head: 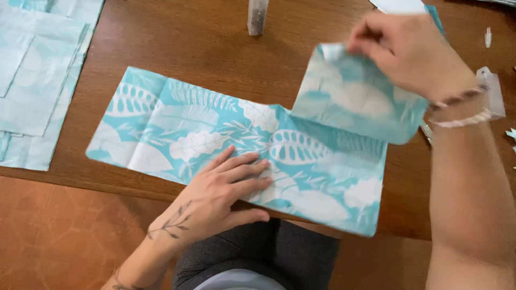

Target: Measuring, marking, and cutting fabric pieces using a ruler, pencil, and scissors

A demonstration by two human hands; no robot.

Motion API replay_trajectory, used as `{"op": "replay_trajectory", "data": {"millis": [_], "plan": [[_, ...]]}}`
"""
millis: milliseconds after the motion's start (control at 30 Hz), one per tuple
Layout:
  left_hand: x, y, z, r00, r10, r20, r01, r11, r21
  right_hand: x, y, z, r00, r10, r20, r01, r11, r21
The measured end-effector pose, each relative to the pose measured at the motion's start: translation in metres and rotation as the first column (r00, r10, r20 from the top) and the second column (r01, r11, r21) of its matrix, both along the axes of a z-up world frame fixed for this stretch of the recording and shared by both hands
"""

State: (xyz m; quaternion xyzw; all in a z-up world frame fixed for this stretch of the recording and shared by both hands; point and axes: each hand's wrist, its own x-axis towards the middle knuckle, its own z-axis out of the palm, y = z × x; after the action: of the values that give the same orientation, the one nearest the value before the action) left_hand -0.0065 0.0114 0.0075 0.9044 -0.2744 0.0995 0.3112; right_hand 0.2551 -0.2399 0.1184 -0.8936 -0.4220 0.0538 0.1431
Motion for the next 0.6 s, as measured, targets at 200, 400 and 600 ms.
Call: {"op": "replay_trajectory", "data": {"millis": [200,400,600], "plan": [[-0.015,0.048,0.016,0.982,0.189,-0.016,-0.190,0.976,-0.102,-0.006,0.022,-0.047,0.559,-0.011,0.829,-0.024,0.999,0.030],[-0.032,0.117,0.006,0.443,0.883,0.154,-0.857,0.366,0.364,-0.113,0.033,-0.066,0.983,0.129,0.130,-0.117,0.989,-0.094],[-0.017,0.114,0.032,0.250,0.897,-0.365,-0.892,0.359,0.273,-0.136,0.032,-0.106,0.915,0.287,0.282,-0.260,0.957,-0.130]]}}
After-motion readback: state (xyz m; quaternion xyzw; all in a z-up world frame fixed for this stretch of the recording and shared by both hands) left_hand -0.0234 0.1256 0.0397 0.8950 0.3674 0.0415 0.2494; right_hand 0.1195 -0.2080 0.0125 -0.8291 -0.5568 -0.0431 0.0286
